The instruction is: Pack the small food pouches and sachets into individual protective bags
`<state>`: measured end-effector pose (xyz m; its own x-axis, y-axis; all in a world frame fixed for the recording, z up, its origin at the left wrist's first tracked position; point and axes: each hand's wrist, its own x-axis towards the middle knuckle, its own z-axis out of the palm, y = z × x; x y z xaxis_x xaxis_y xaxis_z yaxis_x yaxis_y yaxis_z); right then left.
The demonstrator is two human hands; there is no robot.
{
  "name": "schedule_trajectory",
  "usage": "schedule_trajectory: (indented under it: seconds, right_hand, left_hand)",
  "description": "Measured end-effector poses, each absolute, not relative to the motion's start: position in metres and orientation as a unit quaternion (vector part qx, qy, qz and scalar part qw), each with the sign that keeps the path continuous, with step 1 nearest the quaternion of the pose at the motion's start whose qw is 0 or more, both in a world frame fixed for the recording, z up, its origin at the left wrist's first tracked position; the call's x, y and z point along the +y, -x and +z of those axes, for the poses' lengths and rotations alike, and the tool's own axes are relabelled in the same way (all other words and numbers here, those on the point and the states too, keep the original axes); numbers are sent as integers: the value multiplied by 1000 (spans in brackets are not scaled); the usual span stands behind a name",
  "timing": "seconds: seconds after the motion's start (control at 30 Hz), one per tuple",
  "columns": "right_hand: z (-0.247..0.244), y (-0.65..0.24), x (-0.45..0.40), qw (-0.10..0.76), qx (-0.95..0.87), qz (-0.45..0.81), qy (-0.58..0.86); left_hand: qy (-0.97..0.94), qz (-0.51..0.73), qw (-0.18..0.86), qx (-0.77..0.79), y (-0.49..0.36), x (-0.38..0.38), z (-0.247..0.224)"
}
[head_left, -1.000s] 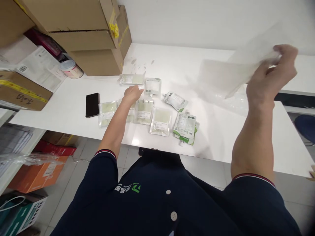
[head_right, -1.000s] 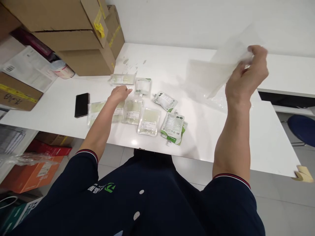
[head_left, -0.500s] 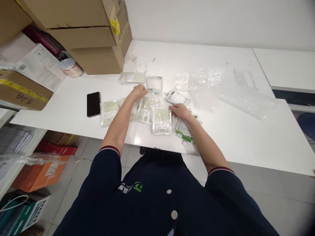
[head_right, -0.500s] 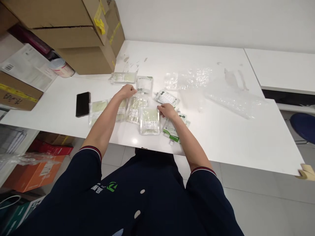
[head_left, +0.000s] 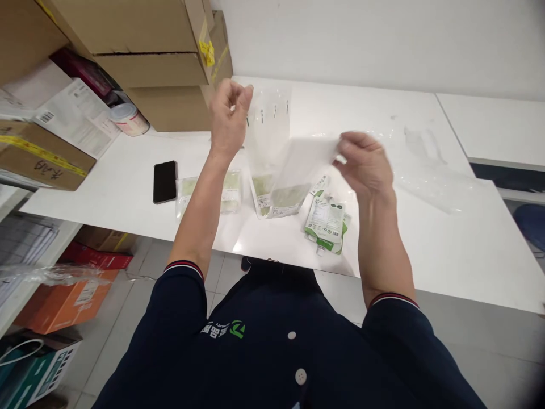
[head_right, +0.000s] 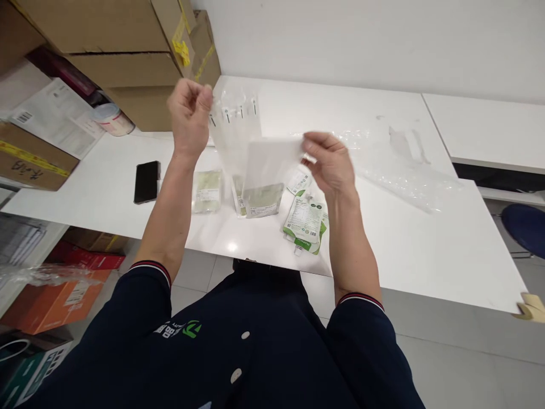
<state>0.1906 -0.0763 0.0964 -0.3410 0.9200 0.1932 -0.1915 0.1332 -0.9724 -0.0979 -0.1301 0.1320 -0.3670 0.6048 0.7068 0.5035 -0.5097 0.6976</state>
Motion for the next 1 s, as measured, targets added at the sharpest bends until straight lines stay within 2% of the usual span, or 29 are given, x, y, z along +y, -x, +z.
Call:
schedule_trajectory:
  seconds: [0.1,0.17,0.23,0.37,0.4,0.5,0.57,0.63,0.73,0.83,0.9,1.0]
  right_hand:
    - [128,-208,-67,610,-568,479,276]
    - [148,-215,-68,624,-602,425,258]
    - [161,-215,-73,577,-653,421,253]
    - [150,-197,-76,365,-698,536,301]
    - [142,-196,-73,340,-691,543,335]
    - [120,-213,-56,379,-658,459,461]
    - [114,-239,-40,417,-641,368,528]
    - [113,-266,-22,435,-637,280,571]
    - [116,-286,1,400,-656,115,630]
    - [106,-260,5,368,-680,-50,633]
    - [89,-220,-5,362,-748,-21,556]
    - [50,-149,-27,177,-863,155,448]
  left_hand:
    - [-537,733,-19,417,95,-133,155]
    - [-542,741,-31,394,85,-134,168]
    - [-565,719,15,405,64,-134,175]
    - [-588,636,204,456,11,-126,162]
    - [-586,613,238,473,4,-122,153]
    - [-554,566,296,533,16,-107,120]
    - [-503,543,280,611,50,-97,94]
    - [-460,495,212,707,94,-92,69]
    - [-409,375,100,826,155,-97,37]
    - [-323,290,89,896,196,-108,16]
    - [-282,267,113,915,215,-111,6]
    - [-270,254,143,918,236,-106,-2]
